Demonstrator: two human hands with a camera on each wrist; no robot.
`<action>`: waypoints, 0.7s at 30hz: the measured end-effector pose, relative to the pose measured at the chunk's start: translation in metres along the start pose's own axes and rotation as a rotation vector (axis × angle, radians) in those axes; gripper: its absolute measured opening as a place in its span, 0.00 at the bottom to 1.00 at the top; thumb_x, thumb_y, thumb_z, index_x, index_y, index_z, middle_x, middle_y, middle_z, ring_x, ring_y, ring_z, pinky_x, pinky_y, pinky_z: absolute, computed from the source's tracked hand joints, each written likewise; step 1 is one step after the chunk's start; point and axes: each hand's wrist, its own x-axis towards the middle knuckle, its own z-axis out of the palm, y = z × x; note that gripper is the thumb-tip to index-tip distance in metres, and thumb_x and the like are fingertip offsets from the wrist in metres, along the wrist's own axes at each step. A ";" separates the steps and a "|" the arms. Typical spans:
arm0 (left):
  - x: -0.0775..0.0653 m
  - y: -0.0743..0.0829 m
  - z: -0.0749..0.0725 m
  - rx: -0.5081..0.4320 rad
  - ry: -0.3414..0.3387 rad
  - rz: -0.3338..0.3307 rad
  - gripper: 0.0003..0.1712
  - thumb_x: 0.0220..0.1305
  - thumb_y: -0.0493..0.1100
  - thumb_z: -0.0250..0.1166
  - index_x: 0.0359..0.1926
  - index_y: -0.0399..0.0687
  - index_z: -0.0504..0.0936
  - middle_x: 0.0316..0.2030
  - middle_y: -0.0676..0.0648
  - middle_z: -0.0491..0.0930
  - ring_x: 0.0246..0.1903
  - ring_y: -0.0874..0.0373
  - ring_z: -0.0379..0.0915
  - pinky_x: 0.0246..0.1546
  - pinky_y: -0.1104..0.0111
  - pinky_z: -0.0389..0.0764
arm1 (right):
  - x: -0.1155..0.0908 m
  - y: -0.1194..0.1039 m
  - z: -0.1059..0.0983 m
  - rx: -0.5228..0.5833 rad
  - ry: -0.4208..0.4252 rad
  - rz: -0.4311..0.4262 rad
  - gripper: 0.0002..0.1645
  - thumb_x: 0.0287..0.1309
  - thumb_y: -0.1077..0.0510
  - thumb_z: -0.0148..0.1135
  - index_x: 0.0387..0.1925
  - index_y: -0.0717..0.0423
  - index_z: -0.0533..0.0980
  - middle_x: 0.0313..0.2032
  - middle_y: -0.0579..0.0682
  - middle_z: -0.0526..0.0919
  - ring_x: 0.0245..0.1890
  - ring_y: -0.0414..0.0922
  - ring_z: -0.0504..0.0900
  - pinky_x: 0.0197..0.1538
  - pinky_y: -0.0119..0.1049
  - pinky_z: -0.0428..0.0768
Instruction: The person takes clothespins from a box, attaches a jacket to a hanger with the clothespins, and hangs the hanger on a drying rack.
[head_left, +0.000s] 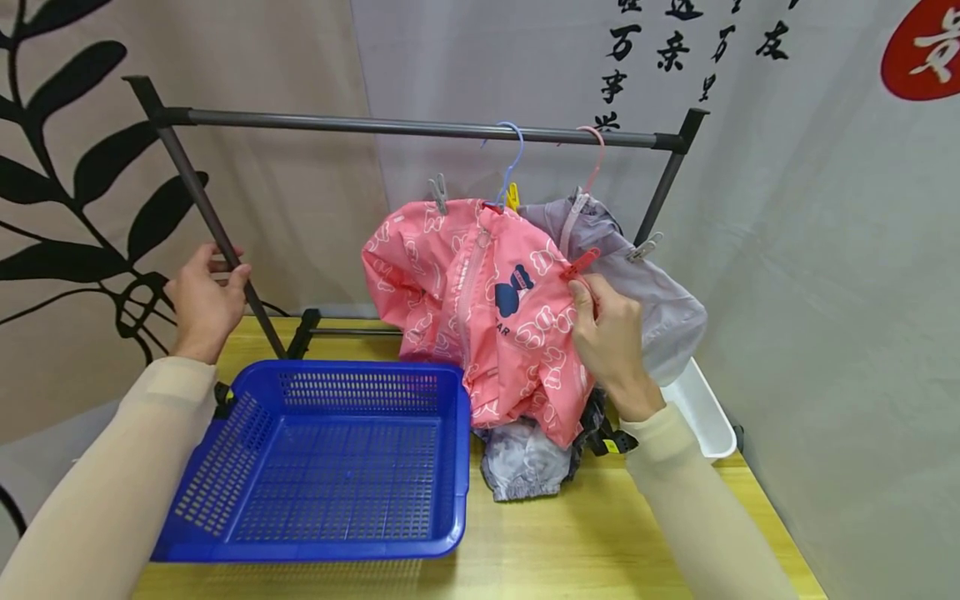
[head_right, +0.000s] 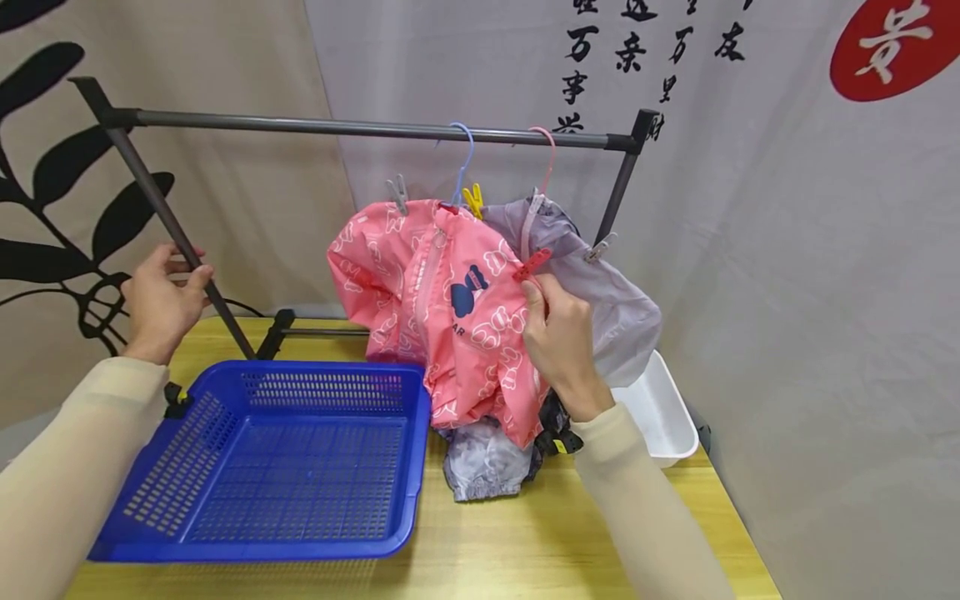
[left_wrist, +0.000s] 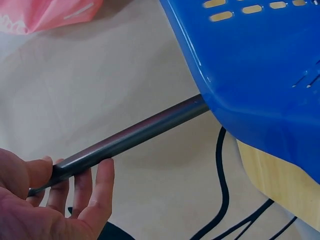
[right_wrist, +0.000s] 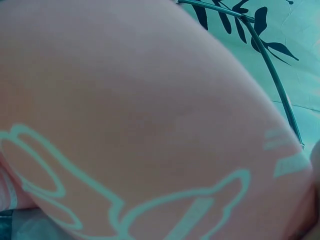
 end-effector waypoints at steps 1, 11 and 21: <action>0.000 0.000 0.000 0.002 -0.003 -0.005 0.27 0.94 0.51 0.57 0.83 0.47 0.77 0.75 0.31 0.84 0.71 0.29 0.86 0.42 0.81 0.68 | 0.000 0.000 -0.001 0.001 0.000 0.002 0.15 0.86 0.55 0.67 0.46 0.64 0.89 0.32 0.62 0.91 0.29 0.57 0.86 0.37 0.46 0.78; -0.001 0.002 -0.001 0.004 -0.013 -0.013 0.28 0.94 0.52 0.56 0.84 0.49 0.75 0.73 0.31 0.84 0.69 0.31 0.87 0.32 0.90 0.66 | -0.006 0.006 -0.010 -0.012 -0.025 -0.002 0.14 0.84 0.54 0.68 0.51 0.63 0.89 0.35 0.62 0.92 0.32 0.59 0.87 0.40 0.47 0.77; -0.006 0.004 -0.004 0.040 -0.043 0.022 0.30 0.93 0.44 0.57 0.87 0.42 0.70 0.75 0.27 0.83 0.69 0.27 0.86 0.39 0.85 0.64 | -0.019 0.013 -0.028 0.003 -0.115 0.017 0.19 0.83 0.53 0.69 0.63 0.62 0.86 0.52 0.63 0.95 0.50 0.63 0.94 0.52 0.44 0.82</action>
